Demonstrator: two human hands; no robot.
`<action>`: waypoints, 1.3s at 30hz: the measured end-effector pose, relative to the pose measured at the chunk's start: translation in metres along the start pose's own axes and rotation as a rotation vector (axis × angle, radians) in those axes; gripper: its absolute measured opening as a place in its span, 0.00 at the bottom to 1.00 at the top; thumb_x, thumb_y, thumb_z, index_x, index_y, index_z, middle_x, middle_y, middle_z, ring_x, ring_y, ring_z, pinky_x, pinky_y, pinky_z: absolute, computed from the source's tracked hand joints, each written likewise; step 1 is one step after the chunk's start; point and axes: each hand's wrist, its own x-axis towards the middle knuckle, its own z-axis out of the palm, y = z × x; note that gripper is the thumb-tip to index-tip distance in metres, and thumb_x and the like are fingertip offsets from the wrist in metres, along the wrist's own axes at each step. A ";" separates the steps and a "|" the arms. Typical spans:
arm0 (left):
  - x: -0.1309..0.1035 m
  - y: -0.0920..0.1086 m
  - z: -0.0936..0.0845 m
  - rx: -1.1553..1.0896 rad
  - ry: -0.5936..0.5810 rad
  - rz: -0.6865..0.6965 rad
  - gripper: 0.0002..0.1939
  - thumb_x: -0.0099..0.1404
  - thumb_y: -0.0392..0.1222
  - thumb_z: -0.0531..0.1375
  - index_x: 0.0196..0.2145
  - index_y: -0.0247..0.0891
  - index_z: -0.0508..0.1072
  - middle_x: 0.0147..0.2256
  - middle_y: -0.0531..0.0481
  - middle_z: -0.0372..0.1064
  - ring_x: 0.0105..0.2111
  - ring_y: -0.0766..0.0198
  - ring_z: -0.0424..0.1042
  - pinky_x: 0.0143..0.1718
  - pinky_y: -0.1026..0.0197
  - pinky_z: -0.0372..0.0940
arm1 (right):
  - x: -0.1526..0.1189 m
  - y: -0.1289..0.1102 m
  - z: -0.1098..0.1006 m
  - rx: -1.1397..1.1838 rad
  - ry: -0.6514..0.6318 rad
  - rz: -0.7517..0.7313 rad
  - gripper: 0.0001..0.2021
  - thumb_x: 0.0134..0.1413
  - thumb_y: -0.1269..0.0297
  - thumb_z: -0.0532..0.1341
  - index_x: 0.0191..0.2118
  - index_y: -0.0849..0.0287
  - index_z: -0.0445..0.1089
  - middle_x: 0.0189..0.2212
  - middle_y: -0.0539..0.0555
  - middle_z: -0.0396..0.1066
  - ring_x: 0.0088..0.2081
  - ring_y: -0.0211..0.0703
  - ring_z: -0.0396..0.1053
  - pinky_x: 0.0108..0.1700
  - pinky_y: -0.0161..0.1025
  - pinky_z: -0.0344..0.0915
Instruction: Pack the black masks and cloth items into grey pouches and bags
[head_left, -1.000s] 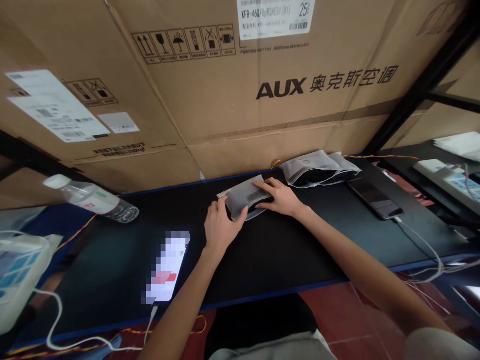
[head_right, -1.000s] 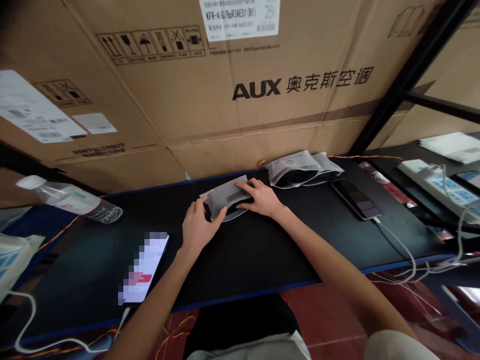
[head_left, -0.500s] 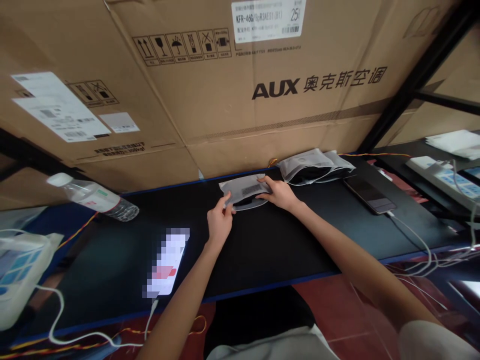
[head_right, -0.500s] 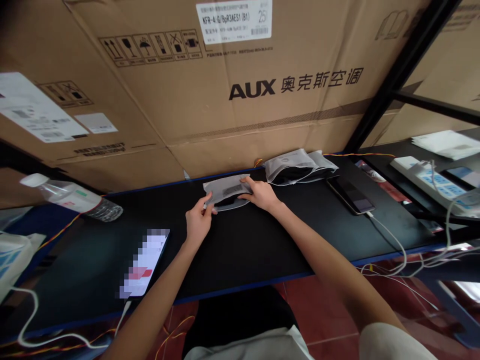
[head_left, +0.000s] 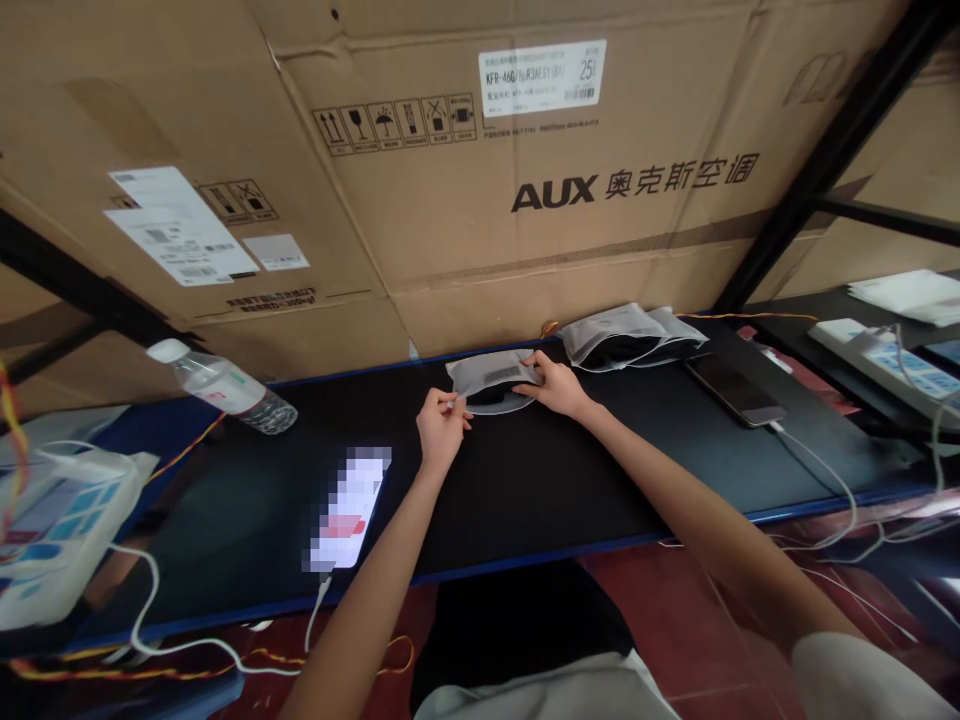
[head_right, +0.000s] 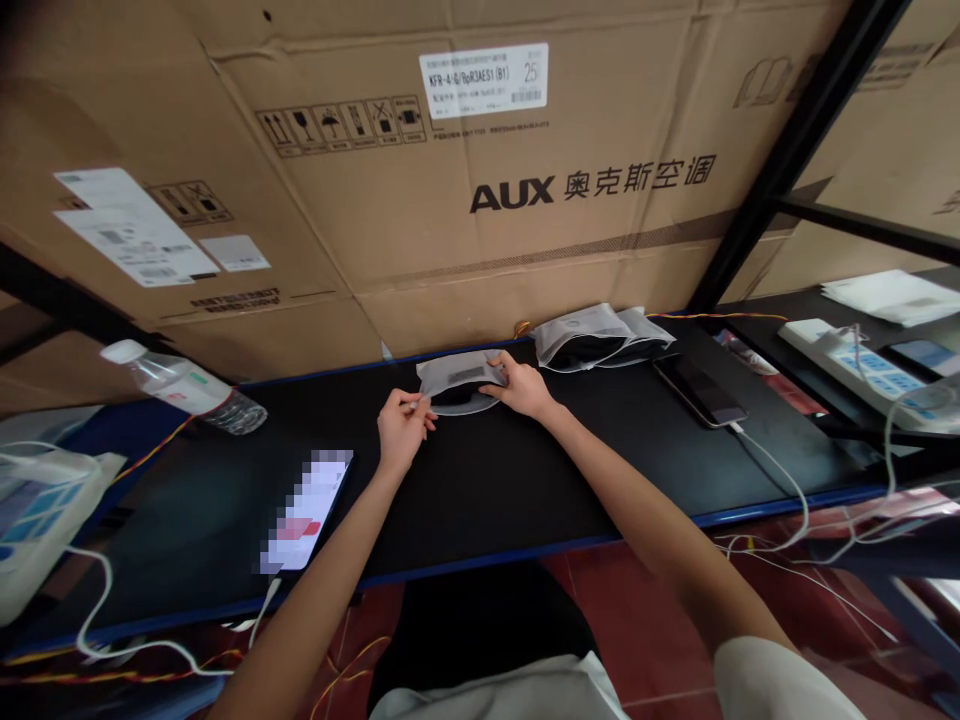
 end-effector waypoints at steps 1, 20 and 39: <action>0.000 0.002 -0.002 -0.030 -0.007 -0.019 0.12 0.60 0.45 0.64 0.37 0.41 0.65 0.23 0.55 0.72 0.17 0.66 0.70 0.17 0.69 0.60 | -0.001 0.002 -0.004 0.064 -0.018 -0.034 0.24 0.56 0.50 0.69 0.53 0.55 0.66 0.24 0.44 0.69 0.28 0.43 0.69 0.34 0.37 0.58; 0.038 0.020 -0.031 -0.199 -0.453 -0.404 0.19 0.58 0.49 0.73 0.36 0.32 0.74 0.27 0.48 0.73 0.20 0.68 0.72 0.17 0.70 0.64 | 0.001 -0.021 0.010 0.867 -0.035 0.355 0.24 0.54 0.62 0.70 0.48 0.51 0.54 0.24 0.39 0.63 0.19 0.34 0.65 0.18 0.32 0.69; 0.015 0.028 -0.011 -0.309 -0.369 -0.404 0.26 0.57 0.48 0.75 0.47 0.32 0.72 0.41 0.36 0.79 0.25 0.59 0.79 0.22 0.61 0.73 | -0.015 0.014 -0.112 -0.564 0.671 0.488 0.31 0.62 0.41 0.57 0.54 0.67 0.71 0.53 0.75 0.70 0.58 0.72 0.64 0.57 0.61 0.63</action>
